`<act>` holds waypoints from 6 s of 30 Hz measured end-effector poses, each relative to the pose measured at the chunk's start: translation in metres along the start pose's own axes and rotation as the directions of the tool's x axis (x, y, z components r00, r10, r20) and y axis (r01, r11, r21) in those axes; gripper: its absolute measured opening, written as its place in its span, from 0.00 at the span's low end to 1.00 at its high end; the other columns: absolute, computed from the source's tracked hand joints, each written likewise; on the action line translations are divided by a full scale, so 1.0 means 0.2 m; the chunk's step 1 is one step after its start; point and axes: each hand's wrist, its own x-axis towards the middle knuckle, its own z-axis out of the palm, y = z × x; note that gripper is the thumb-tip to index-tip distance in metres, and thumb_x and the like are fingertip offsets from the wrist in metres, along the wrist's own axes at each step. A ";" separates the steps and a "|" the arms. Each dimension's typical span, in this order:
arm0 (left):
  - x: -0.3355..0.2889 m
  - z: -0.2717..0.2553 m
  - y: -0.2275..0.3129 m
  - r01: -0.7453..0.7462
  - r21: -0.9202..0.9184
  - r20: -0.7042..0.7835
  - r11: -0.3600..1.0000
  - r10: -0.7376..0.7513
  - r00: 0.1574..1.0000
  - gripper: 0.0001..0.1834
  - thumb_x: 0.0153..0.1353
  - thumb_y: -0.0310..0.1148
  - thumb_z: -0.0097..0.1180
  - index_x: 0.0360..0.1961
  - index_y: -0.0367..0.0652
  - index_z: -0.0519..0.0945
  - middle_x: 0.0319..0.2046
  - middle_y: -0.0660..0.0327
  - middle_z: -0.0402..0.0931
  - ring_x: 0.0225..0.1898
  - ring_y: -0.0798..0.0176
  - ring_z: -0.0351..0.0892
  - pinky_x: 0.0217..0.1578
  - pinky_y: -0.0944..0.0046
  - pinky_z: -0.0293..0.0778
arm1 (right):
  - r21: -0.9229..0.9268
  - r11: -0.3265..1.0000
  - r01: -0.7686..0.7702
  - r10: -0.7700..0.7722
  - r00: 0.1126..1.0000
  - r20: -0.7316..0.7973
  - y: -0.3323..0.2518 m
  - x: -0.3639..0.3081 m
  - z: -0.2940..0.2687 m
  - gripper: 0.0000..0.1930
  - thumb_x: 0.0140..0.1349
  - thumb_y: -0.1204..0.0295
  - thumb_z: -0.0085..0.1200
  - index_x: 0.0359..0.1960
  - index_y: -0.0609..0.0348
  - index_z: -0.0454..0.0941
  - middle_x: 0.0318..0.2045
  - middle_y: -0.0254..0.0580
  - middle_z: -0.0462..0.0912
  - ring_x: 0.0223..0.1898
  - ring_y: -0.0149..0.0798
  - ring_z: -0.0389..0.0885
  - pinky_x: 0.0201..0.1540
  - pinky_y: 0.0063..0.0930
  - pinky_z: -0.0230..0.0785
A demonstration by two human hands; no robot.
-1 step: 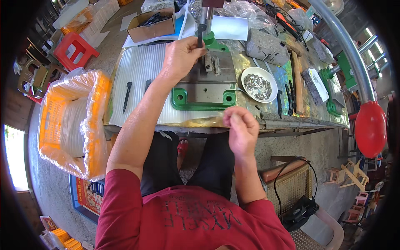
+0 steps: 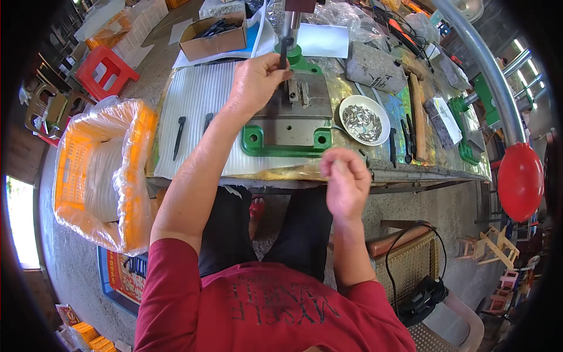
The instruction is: The person assembles black plastic pieces by hand and places them into a blue tray. The person then removes a foam sheet from a yellow basket and unloads black plastic pieces onto the table.
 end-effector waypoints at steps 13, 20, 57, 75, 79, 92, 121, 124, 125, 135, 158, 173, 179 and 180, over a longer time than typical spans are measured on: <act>-0.01 0.02 0.04 -0.070 0.002 -0.036 0.998 0.070 0.997 0.07 0.47 0.24 0.50 0.30 0.37 0.75 0.19 0.60 0.75 0.21 0.75 0.71 0.24 0.74 0.67 | -0.282 0.538 0.794 -0.797 0.588 0.135 -0.77 0.25 0.09 0.33 0.51 0.48 0.44 0.52 0.60 0.56 0.48 0.52 0.64 0.28 0.32 0.67 0.26 0.21 0.57; -0.03 0.01 0.04 -0.024 -0.051 -0.031 0.998 0.023 0.999 0.08 0.47 0.22 0.49 0.30 0.36 0.75 0.21 0.58 0.76 0.23 0.73 0.74 0.26 0.73 0.69 | -0.421 0.467 0.778 -0.614 0.627 0.479 -0.83 0.28 0.16 0.29 0.52 0.52 0.43 0.47 0.66 0.62 0.45 0.58 0.65 0.25 0.32 0.67 0.26 0.19 0.58; -0.02 0.01 0.05 -0.062 0.004 -0.074 0.998 0.063 0.995 0.09 0.44 0.28 0.54 0.29 0.37 0.75 0.19 0.59 0.74 0.19 0.70 0.71 0.24 0.71 0.67 | -0.417 0.695 0.586 -0.502 0.811 0.302 -0.80 0.21 0.24 0.11 0.54 0.69 0.43 0.25 0.66 0.69 0.31 0.51 0.70 0.13 0.19 0.58 0.16 0.12 0.53; -0.14 -0.18 0.07 0.225 -0.764 0.029 0.605 -0.317 0.948 0.07 0.50 0.26 0.53 0.31 0.36 0.72 0.24 0.62 0.72 0.24 0.70 0.73 0.25 0.74 0.73 | -0.438 0.685 0.583 -0.530 0.810 0.250 -0.78 0.20 0.24 0.18 0.53 0.57 0.44 0.31 0.64 0.69 0.37 0.55 0.69 0.17 0.26 0.66 0.18 0.14 0.59; -0.21 -0.24 0.12 0.225 -0.790 0.040 0.571 -0.318 0.947 0.07 0.50 0.26 0.53 0.31 0.37 0.72 0.25 0.61 0.72 0.25 0.69 0.74 0.25 0.74 0.73 | -0.406 0.668 0.624 -0.567 0.780 0.265 -0.75 0.21 0.22 0.24 0.54 0.54 0.42 0.42 0.64 0.65 0.47 0.63 0.62 0.17 0.31 0.70 0.19 0.15 0.62; -0.38 -0.32 0.18 0.254 -0.788 0.127 0.560 -0.257 0.958 0.10 0.51 0.29 0.52 0.35 0.36 0.71 0.27 0.60 0.73 0.27 0.67 0.75 0.28 0.73 0.73 | -0.226 0.774 0.592 -0.613 0.789 -0.035 -0.44 0.14 0.14 0.17 0.59 0.64 0.34 0.42 0.67 0.62 0.37 0.52 0.71 0.16 0.31 0.69 0.19 0.17 0.62; -0.62 -0.35 0.13 0.616 -0.557 0.667 0.558 -0.142 0.731 0.11 0.55 0.33 0.47 0.31 0.33 0.72 0.26 0.60 0.72 0.27 0.68 0.74 0.27 0.73 0.72 | -0.052 0.905 -0.422 0.423 0.883 0.203 0.07 0.11 0.38 0.07 0.52 0.71 0.50 0.26 0.62 0.70 0.18 0.30 0.68 0.17 0.23 0.65 0.16 0.14 0.58; -0.63 -0.35 0.11 0.619 -0.529 0.657 0.581 -0.181 0.732 0.12 0.55 0.33 0.47 0.32 0.32 0.73 0.26 0.59 0.73 0.25 0.68 0.74 0.26 0.74 0.72 | -0.013 0.899 -0.437 0.431 0.881 0.195 0.08 0.10 0.38 0.06 0.52 0.70 0.50 0.25 0.60 0.69 0.19 0.28 0.68 0.19 0.21 0.63 0.18 0.13 0.57; -0.63 -0.36 0.10 0.619 -0.528 0.656 0.582 -0.183 0.732 0.12 0.55 0.33 0.47 0.32 0.32 0.73 0.26 0.59 0.73 0.25 0.68 0.74 0.26 0.74 0.72 | -0.011 0.899 -0.437 0.431 0.881 0.197 0.09 0.10 0.37 0.06 0.52 0.70 0.50 0.25 0.60 0.69 0.19 0.28 0.68 0.19 0.21 0.63 0.18 0.13 0.57; -0.52 -0.57 -0.16 0.287 0.393 -0.112 0.873 -0.265 0.958 0.11 0.47 0.33 0.50 0.30 0.37 0.76 0.24 0.50 0.74 0.28 0.53 0.75 0.31 0.60 0.69 | -0.081 0.923 -0.377 0.384 0.918 0.101 0.12 0.06 0.30 0.07 0.53 0.67 0.49 0.27 0.57 0.69 0.21 0.26 0.69 0.20 0.18 0.61 0.21 0.10 0.53; -0.63 -0.46 0.01 0.444 -0.282 0.081 0.850 -0.440 0.894 0.09 0.52 0.30 0.48 0.32 0.36 0.72 0.21 0.63 0.73 0.17 0.80 0.62 0.18 0.80 0.59 | -0.065 0.906 -0.419 0.422 0.905 0.053 0.09 -0.05 0.31 0.09 0.53 0.68 0.50 0.30 0.61 0.69 0.21 0.27 0.68 0.21 0.21 0.63 0.23 0.14 0.56; -0.81 -0.34 0.08 0.498 -0.572 0.306 0.652 -0.394 0.867 0.11 0.50 0.33 0.54 0.32 0.39 0.73 0.23 0.66 0.72 0.20 0.80 0.64 0.18 0.82 0.56 | 0.005 0.904 -0.427 0.423 0.899 0.112 0.11 -0.11 0.32 0.07 0.53 0.71 0.50 0.28 0.61 0.69 0.20 0.26 0.67 0.21 0.19 0.60 0.24 0.11 0.53; -0.83 -0.30 0.13 0.416 -0.554 0.235 0.721 -0.344 0.909 0.12 0.47 0.26 0.56 0.34 0.35 0.71 0.26 0.64 0.73 0.26 0.78 0.69 0.27 0.80 0.66 | -0.023 0.916 -0.399 0.399 0.910 0.115 0.12 -0.13 0.31 0.07 0.54 0.71 0.49 0.29 0.62 0.69 0.21 0.26 0.67 0.22 0.19 0.60 0.24 0.11 0.53; -0.83 -0.30 0.14 0.414 -0.574 0.233 0.706 -0.344 0.910 0.12 0.47 0.25 0.56 0.35 0.35 0.71 0.26 0.63 0.73 0.27 0.78 0.70 0.29 0.80 0.66 | -0.022 0.918 -0.396 0.396 0.911 0.115 0.12 -0.13 0.31 0.07 0.54 0.71 0.49 0.29 0.62 0.69 0.21 0.26 0.67 0.22 0.19 0.60 0.24 0.11 0.53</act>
